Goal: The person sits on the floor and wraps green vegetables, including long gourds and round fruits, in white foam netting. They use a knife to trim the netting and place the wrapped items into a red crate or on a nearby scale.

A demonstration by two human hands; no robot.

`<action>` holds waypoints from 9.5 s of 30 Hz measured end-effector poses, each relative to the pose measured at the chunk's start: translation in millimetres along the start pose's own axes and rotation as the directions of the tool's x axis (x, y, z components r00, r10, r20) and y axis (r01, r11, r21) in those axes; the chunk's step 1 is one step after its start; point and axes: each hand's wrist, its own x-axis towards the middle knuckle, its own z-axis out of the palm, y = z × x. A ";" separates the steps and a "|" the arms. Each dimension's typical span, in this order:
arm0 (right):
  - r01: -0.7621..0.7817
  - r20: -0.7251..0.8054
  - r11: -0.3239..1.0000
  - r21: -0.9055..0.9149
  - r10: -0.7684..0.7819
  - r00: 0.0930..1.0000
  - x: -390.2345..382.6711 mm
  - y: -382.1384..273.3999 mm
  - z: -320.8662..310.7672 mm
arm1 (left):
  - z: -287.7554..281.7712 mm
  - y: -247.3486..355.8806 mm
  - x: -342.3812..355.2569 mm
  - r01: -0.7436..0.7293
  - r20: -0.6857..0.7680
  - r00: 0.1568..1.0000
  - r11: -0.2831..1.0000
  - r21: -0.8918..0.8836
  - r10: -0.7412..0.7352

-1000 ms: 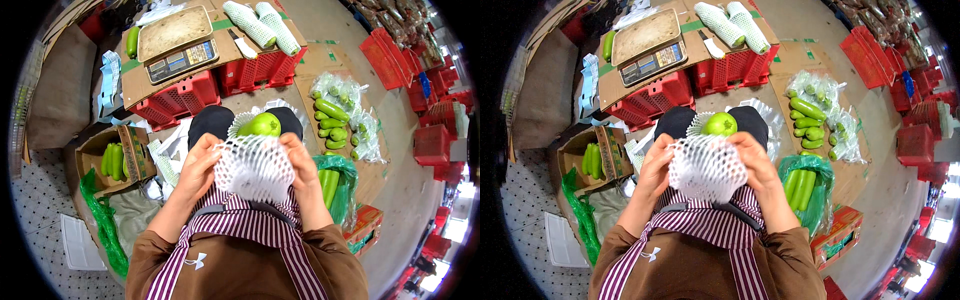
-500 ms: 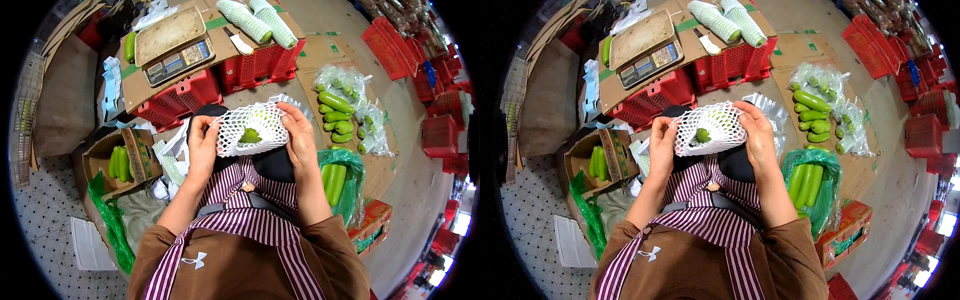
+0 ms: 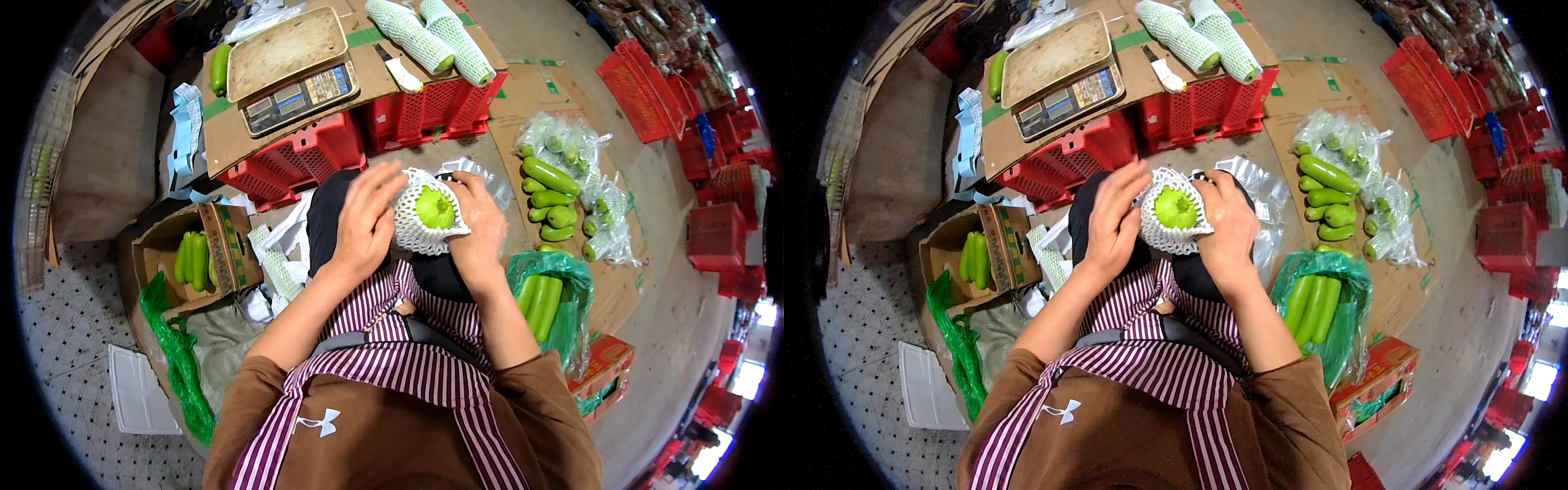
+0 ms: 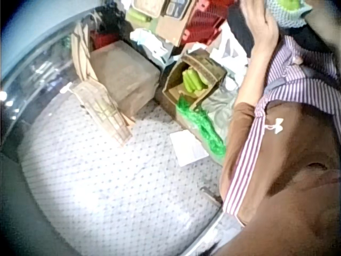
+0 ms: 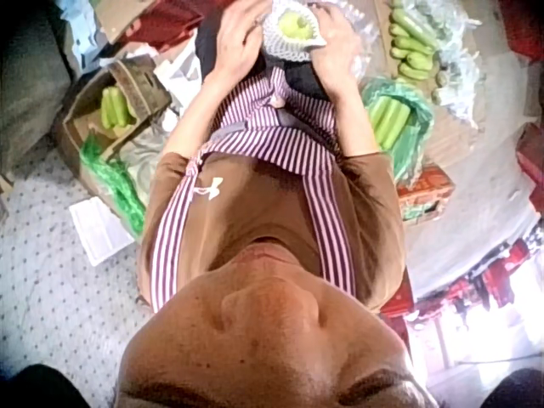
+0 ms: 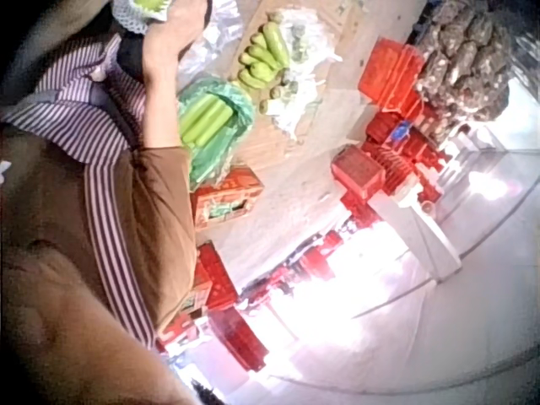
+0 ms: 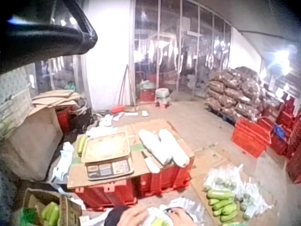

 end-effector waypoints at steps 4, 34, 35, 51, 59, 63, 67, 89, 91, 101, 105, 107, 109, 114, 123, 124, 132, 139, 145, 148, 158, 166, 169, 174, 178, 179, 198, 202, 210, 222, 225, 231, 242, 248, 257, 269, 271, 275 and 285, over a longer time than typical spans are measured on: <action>0.148 -0.046 0.984 -0.099 -0.154 0.987 7.3 -9.1 7.4 | -9.1 9.8 -8.6 0.146 0.267 0.958 0.977 -0.153 -0.102; -0.331 0.323 0.827 0.455 0.193 0.926 318.5 135.9 62.9 | 3.7 -83.3 127.6 0.440 0.107 0.725 0.337 -0.832 -0.681; -0.339 0.311 0.851 0.401 0.222 0.924 326.4 129.1 65.9 | 4.3 -83.7 127.7 0.448 0.117 0.721 0.331 -0.831 -0.683; -0.561 -0.257 0.722 0.405 0.679 0.688 -80.2 263.5 -119.9 | 29.0 -75.9 113.6 0.581 0.321 0.786 0.452 -0.677 -0.529; -0.977 -0.160 0.115 0.179 0.983 0.086 -464.5 329.5 0.8 | 66.8 -105.4 120.6 0.727 0.464 0.651 0.319 -0.608 -0.601; -0.997 -0.126 0.060 0.041 0.991 0.054 -469.6 300.7 39.0 | 81.2 -112.7 119.6 0.771 0.455 0.608 0.346 -0.535 -0.650; -0.997 -0.190 -0.002 0.072 0.982 -0.015 -462.8 298.9 42.6 | 82.9 -118.2 116.5 0.786 0.454 0.598 0.370 -0.496 -0.660; -0.834 -0.069 -0.306 -0.460 0.948 -0.310 -466.8 290.8 -62.7 | 80.6 -147.4 112.5 0.821 0.546 0.561 0.334 -0.463 -0.622; -0.829 -0.092 -0.256 -0.497 0.966 -0.243 -465.3 298.4 -54.6 | 78.4 -146.8 111.4 0.812 0.536 0.574 0.347 -0.468 -0.620; -0.971 -0.221 -0.178 0.158 0.952 -0.210 -465.7 296.3 -39.7 | 85.6 -125.7 114.2 0.774 0.468 0.629 0.443 -0.453 -0.620; -0.863 -0.381 0.227 0.451 0.924 0.044 -415.1 265.0 -99.9 | 102.1 -70.4 110.6 0.658 0.369 0.753 0.608 -0.445 -0.544; -0.557 -0.249 0.231 0.798 0.967 0.045 -376.3 258.0 -131.0 | 121.0 3.2 101.3 0.534 0.351 0.845 0.663 -0.525 -0.403; -0.184 -0.165 0.188 0.965 0.977 0.134 -328.4 240.3 -152.0 | 134.6 58.2 88.5 0.448 0.435 0.867 0.764 -0.464 -0.244; 0.227 -0.233 0.143 0.963 0.865 0.444 -234.2 215.7 -145.3 | 176.0 130.4 29.1 0.885 0.939 0.340 0.356 -0.300 -0.055; 0.046 -0.306 0.379 0.924 0.663 0.683 -135.3 118.3 -112.7 | 213.0 116.8 31.8 0.789 0.879 0.437 -0.388 -0.476 -0.191; 0.022 -0.291 0.406 0.914 0.615 0.733 -133.3 113.7 -108.1 | 206.5 109.0 37.7 0.765 0.848 0.478 -0.367 -0.530 -0.227; -0.643 -0.032 0.512 0.569 0.796 0.605 -218.1 195.8 -88.2 | 110.0 30.7 110.7 0.594 0.584 0.696 -0.121 -0.795 -0.418; -0.768 0.102 0.516 -0.378 0.848 0.520 -508.0 292.2 -58.6 | -10.3 -95.7 169.3 0.597 0.274 0.689 0.310 -0.740 -0.671; -0.541 0.371 0.602 -0.587 0.794 0.481 -547.9 268.5 -83.2 | -113.6 -187.9 208.2 0.633 -0.071 0.737 0.724 -0.275 -0.672; -0.395 0.453 0.588 -0.706 0.804 0.386 -563.0 286.4 -79.5 | -141.3 -240.0 214.3 0.586 -0.134 0.808 0.758 0.285 -0.574; -0.044 0.620 0.665 -0.745 0.716 0.319 -480.5 322.5 -79.8 | -141.7 -247.2 236.4 0.338 0.028 0.864 0.619 0.709 -0.503; 0.165 0.711 0.704 -0.691 0.620 0.331 -412.2 356.1 -84.9 | -151.9 -250.5 234.8 0.323 0.063 0.861 0.639 0.698 -0.504; 0.224 0.734 0.707 -0.671 0.591 0.334 -393.4 364.8 -84.8 | -152.5 -247.3 233.7 0.338 0.061 0.853 0.638 0.692 -0.518; 0.301 0.761 0.703 -0.644 0.553 0.339 -371.5 372.2 -87.2 | -151.4 -239.2 232.2 0.325 0.089 0.853 0.657 0.681 -0.514; 0.351 0.785 0.705 -0.617 0.520 0.336 -359.9 374.8 -91.1 | -153.1 -236.1 225.4 0.354 0.077 0.844 0.659 0.663 -0.531; 0.364 0.791 0.704 -0.609 0.509 0.338 -356.9 376.4 -90.9 | -154.9 -237.7 222.2 0.355 0.078 0.843 0.659 0.663 -0.533; 0.157 0.709 0.713 -0.684 0.598 0.374 -420.9 270.5 -122.9 | -151.8 -292.9 234.3 0.132 0.222 0.892 0.698 0.704 -0.393; 0.174 0.716 0.720 -0.672 0.572 0.400 -429.3 278.8 -121.0 | -151.3 -266.0 233.5 0.274 0.073 0.904 0.704 0.655 -0.420; -0.117 0.737 0.768 -0.630 0.638 0.224 -387.1 289.6 -97.2 | -101.1 -189.9 205.6 0.514 -0.041 0.840 0.819 -0.257 -0.540; -0.618 0.062 0.770 0.159 0.617 0.785 -161.7 349.0 -41.8 | 34.9 -98.5 141.3 0.696 0.276 0.678 0.475 -0.538 -0.681; -0.690 -0.041 0.721 0.067 0.693 0.720 -128.4 398.2 -25.3 | 38.6 -98.5 143.4 0.724 0.241 0.625 0.435 -0.536 -0.743; -0.806 -0.305 0.556 -0.203 0.746 0.591 -104.1 491.9 10.2 | 40.0 -103.9 149.8 0.734 0.258 0.579 0.356 -0.579 -0.774; -0.851 0.006 0.105 0.514 0.992 0.126 -99.4 504.4 176.6 | 55.5 -90.3 160.0 0.743 0.262 0.593 0.391 -0.542 -0.762; -0.467 0.090 -0.163 0.869 0.980 -0.175 -56.5 503.1 201.8 | 57.1 -89.4 135.3 0.750 0.347 0.544 0.257 -0.610 -0.764; -0.515 0.063 -0.184 0.837 0.968 -0.242 -33.3 449.3 147.0 | 54.7 -78.9 152.8 0.738 0.561 0.537 0.028 -0.675 -0.629; 0.080 0.203 -0.246 0.966 0.913 0.354 -72.4 325.5 84.0 | 71.3 -71.9 166.7 0.734 0.609 0.588 0.034 -0.678 -0.533; 0.172 0.211 -0.338 0.925 0.835 0.508 -65.0 273.2 41.6 | 72.6 -65.2 165.7 0.736 0.619 0.583 0.018 -0.677 -0.526; 0.023 0.264 -0.374 0.927 0.696 0.667 -51.3 229.3 -10.4 | 72.2 -60.6 161.8 0.726 0.621 0.613 0.038 -0.687 -0.488; -0.082 0.286 -0.716 0.693 0.168 0.943 -19.8 195.9 3.0 | 70.2 -52.0 153.6 0.638 0.640 0.671 -0.149 -0.756 -0.374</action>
